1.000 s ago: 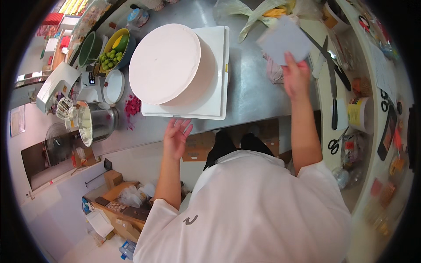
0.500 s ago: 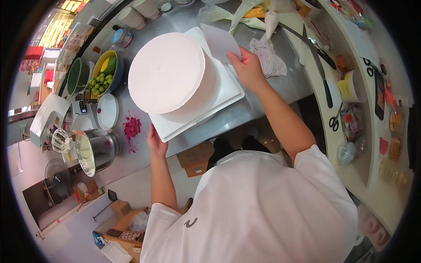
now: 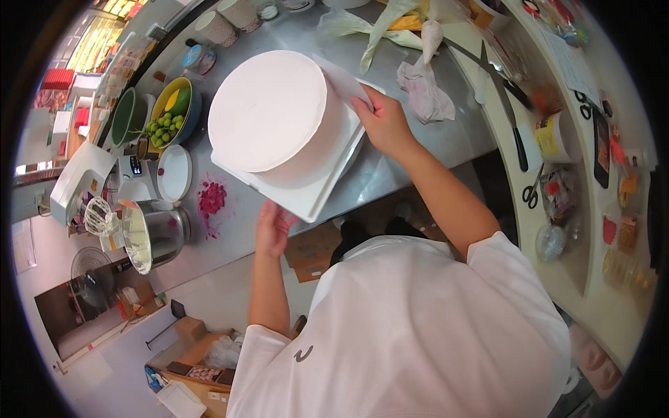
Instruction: The person folds and assembles multiple small red boxes at a counter, then moves to a kitchen area to smooth a white cake with a spatula. The person handles the boxes one at a time and uses a plastic spatula to level the cake surface.
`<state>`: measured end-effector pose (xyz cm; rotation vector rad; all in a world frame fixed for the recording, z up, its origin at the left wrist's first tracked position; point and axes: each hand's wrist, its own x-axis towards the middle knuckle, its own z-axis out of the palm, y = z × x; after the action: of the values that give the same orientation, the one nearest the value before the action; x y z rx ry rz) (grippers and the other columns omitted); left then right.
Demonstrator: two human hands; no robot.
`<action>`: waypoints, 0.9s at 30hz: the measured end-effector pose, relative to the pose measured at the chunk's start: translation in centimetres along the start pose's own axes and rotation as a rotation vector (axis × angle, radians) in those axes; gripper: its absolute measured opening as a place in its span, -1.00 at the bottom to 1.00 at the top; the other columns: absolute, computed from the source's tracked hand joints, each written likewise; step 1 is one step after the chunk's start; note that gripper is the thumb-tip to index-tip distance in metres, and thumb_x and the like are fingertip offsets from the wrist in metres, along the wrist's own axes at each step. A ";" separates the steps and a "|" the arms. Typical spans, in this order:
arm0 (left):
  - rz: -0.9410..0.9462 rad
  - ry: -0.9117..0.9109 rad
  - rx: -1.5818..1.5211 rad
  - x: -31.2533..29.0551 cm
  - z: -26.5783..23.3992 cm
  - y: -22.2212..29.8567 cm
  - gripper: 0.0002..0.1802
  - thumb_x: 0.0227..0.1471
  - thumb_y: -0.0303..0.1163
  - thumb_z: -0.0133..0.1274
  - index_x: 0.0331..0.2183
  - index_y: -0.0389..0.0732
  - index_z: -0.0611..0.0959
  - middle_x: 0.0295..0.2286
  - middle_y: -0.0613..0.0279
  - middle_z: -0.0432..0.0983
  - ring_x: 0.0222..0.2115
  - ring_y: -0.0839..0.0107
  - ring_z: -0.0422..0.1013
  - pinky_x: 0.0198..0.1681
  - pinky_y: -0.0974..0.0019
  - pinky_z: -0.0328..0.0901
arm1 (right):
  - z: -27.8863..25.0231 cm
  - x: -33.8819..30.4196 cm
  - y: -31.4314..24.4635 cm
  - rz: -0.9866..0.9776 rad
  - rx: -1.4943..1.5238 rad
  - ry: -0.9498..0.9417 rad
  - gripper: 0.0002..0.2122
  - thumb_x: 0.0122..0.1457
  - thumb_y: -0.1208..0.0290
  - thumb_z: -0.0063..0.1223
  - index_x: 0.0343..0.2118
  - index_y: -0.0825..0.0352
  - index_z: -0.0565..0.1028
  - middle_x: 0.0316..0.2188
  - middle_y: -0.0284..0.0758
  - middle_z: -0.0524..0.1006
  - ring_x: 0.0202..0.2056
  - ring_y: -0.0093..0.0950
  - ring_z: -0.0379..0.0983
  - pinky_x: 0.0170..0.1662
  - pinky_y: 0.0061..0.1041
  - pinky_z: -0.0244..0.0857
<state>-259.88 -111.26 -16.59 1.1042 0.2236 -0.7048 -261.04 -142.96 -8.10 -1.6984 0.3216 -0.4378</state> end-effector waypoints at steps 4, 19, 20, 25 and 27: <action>0.017 -0.059 -0.165 -0.2 -1.4 -2.3 -0.71 0.14 -0.24 -0.08 -0.14 -0.18 0.46 -0.17 0.21 0.46 -0.16 0.27 0.41 -0.07 0.08 0.33 | 0.1 -1.0 -0.4 -0.007 0.011 0.001 -0.74 0.16 0.48 -0.06 -0.08 0.37 0.44 -0.34 -0.39 0.54 -0.33 -0.70 0.37 -0.21 -0.67 0.26; -0.020 -0.015 -0.094 -0.5 3.3 -5.2 -0.59 0.15 -0.30 -0.11 0.03 -0.20 0.33 -0.01 0.21 0.33 -0.09 0.29 0.36 -0.05 0.13 0.34 | 0.9 -3.7 -0.2 -0.005 0.020 0.000 -0.74 0.16 0.53 -0.06 -0.08 0.44 0.43 -0.31 -0.41 0.51 -0.30 -0.70 0.35 -0.20 -0.68 0.24; 0.037 -0.004 -0.204 0.0 2.3 -5.1 -0.59 0.16 -0.29 -0.12 0.02 -0.21 0.33 -0.01 0.21 0.32 -0.09 0.28 0.36 -0.04 0.12 0.32 | 0.9 -3.9 -0.4 0.008 0.033 0.003 -0.74 0.15 0.53 -0.05 -0.08 0.43 0.43 -0.30 -0.41 0.51 -0.30 -0.70 0.35 -0.20 -0.68 0.25; 0.211 0.041 -0.425 3.1 -1.4 -1.7 -0.58 0.16 -0.26 -0.16 0.01 -0.22 0.34 -0.01 0.16 0.32 -0.05 0.25 0.32 0.02 0.12 0.27 | 1.0 -4.3 -0.8 0.007 0.078 0.029 -0.72 0.15 0.54 -0.05 -0.06 0.43 0.42 -0.28 -0.39 0.51 -0.28 -0.69 0.36 -0.19 -0.67 0.26; 0.198 0.043 -0.401 2.9 -1.4 -1.7 -0.58 0.15 -0.27 -0.16 0.01 -0.22 0.35 -0.01 0.14 0.33 -0.05 0.25 0.33 0.02 0.13 0.27 | 1.0 -4.3 -0.6 0.019 0.096 0.028 -0.72 0.15 0.54 -0.05 -0.06 0.44 0.41 -0.25 -0.38 0.51 -0.25 -0.67 0.37 -0.16 -0.65 0.25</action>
<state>-258.44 -111.70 -19.90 0.7449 0.2745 -0.4351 -264.46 -140.04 -8.11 -1.5960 0.3316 -0.4562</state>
